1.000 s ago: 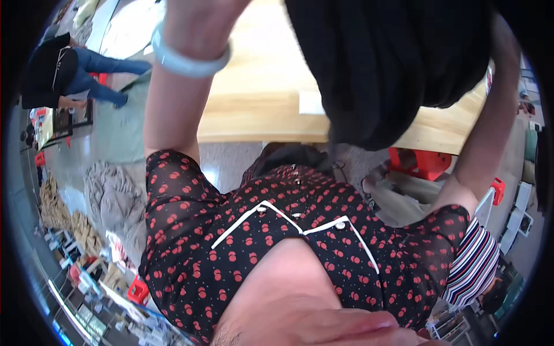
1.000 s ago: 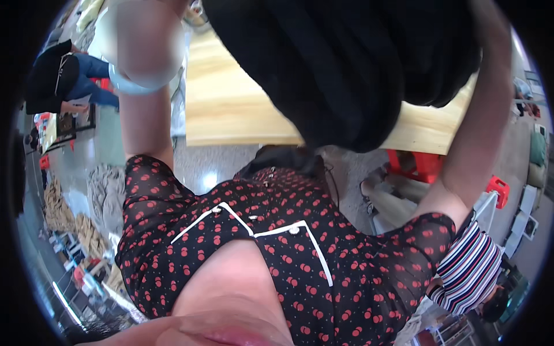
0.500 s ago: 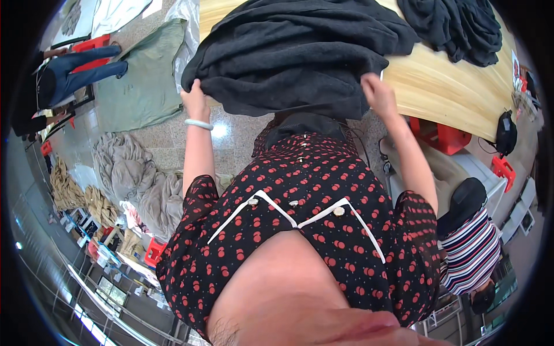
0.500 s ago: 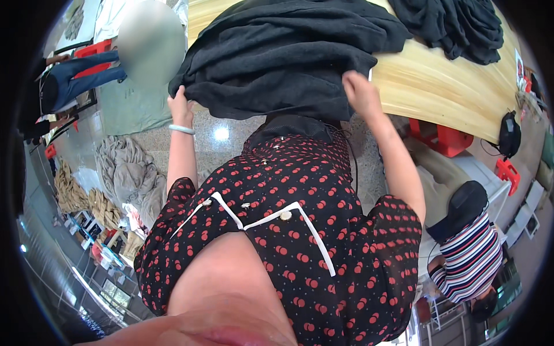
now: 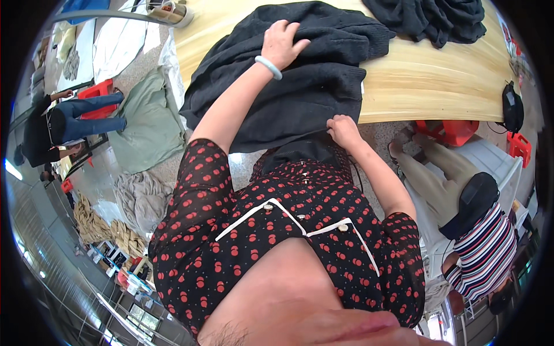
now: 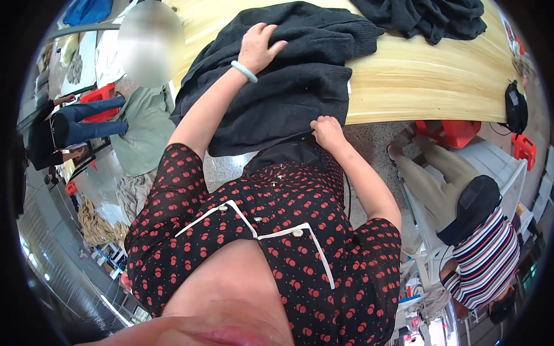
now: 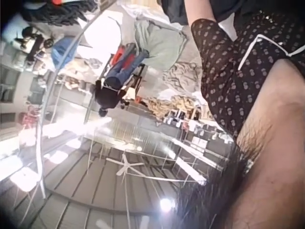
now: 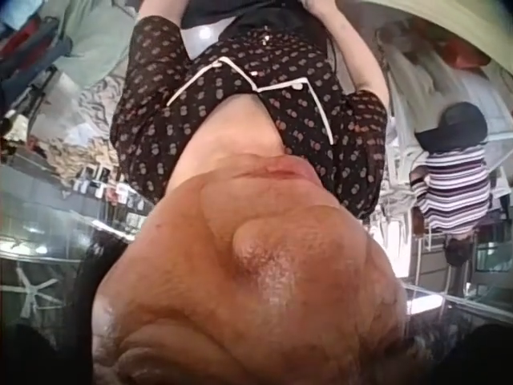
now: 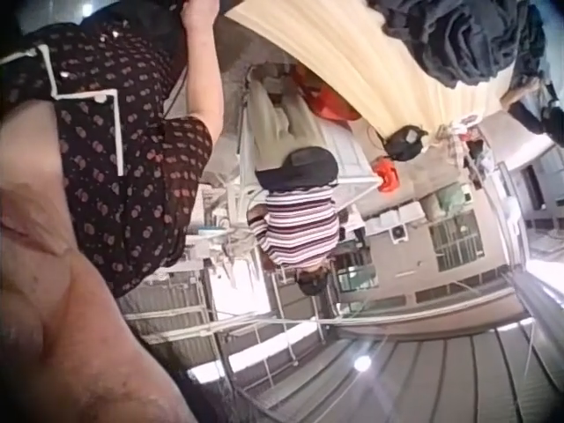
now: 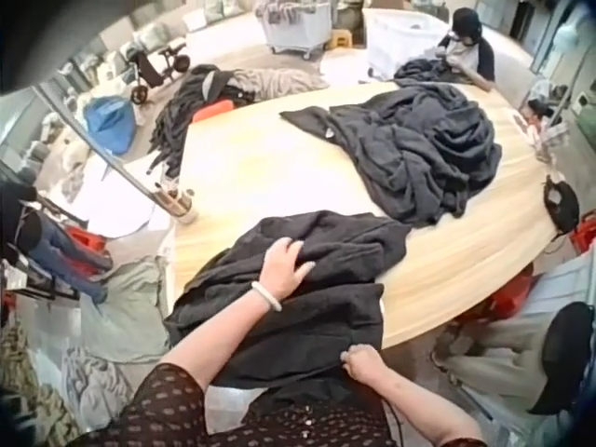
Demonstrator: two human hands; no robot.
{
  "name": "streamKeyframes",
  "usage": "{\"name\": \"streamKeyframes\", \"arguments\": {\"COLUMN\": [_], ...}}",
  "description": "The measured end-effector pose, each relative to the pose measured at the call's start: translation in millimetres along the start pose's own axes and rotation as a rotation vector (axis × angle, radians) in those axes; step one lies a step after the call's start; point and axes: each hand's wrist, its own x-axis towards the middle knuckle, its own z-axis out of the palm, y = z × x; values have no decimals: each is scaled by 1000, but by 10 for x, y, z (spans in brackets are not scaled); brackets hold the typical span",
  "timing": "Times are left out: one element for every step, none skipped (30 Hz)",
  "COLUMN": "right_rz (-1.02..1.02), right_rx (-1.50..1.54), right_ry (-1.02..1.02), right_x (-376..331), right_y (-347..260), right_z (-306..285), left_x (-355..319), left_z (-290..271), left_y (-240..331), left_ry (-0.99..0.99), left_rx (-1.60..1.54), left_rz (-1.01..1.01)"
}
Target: Inspecting and arranging garments on a work table in a sewing factory.
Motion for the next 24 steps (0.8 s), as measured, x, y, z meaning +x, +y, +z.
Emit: {"name": "streamKeyframes", "arguments": {"right_rz": [24, 31, -6, -34, -28, 1, 28, 84, 87, 128, 172, 200, 197, 187, 177, 178, 177, 195, 210, 222, 240, 255, 266, 238], "right_rx": [62, 70, 174, 275, 282, 310, 337, 307, 300, 272, 244, 223, 220, 229, 237, 224, 228, 188, 149, 152, 142, 133, 140, 152], "right_ry": [10, 13, 119, 228, 229, 286, 343, 263, 264, 195, 126, 45, 42, 60, 79, 62, 53, -3, -57, -50, -79, -107, -99, -76], "right_x": [-6, 31, 94, 122, 128, 128, 123, 93, 50, 2, -33, -39, -39, -28, -7, -3, 5, 23, 30, 37, 42, 51, 47, 37], "right_y": [29, 19, -78, -176, -254, -332, -402, -407, -372, -329, -279, -242, -234, -257, -294, -324, -356, -376, -394, -382, -372, -365, -340, -332], "right_z": [-125, -351, -627, -866, -1037, -1191, -1274, -1339, -1345, -1310, -1266, -1207, -1135, -1046, -971, -886, -861, -858, -857, -844, -826, -815, -806, -804], "left_x": [132, 232, 226, 176, 118, 32, -138, -326, -413, -400, -312, -149, 30, 179, 289, 341, 416, 436, 414, 391, 345, 316, 372, 486], "left_z": [147, 294, 424, 484, 508, 473, 398, 327, 278, 266, 242, 220, 260, 356, 478, 567, 599, 627, 634, 683, 701, 704, 625, 415], "left_y": [91, 140, 101, 76, 44, 118, 161, 200, 259, 286, 329, 328, 276, 168, 39, -68, -135, -208, -262, -270, -279, -300, -220, -63], "left_ry": [-61, -191, -334, -357, -379, -419, -525, -678, -828, -677, -527, -343, -195, -138, -95, -176, -362, -458, -554, -559, -473, -386, -394, -231], "left_rx": [36, 54, 46, 61, 76, 95, 84, 22, -46, -102, -158, -137, -147, -102, -50, 28, 115, 132, 149, 146, 64, -15, -18, -21], "left_rz": [64, 81, 123, 250, 376, 504, 616, 564, 516, 433, 351, 226, 111, 35, 10, -7, -89, -154, -220, -207, -105, -6, 8, 59]}}
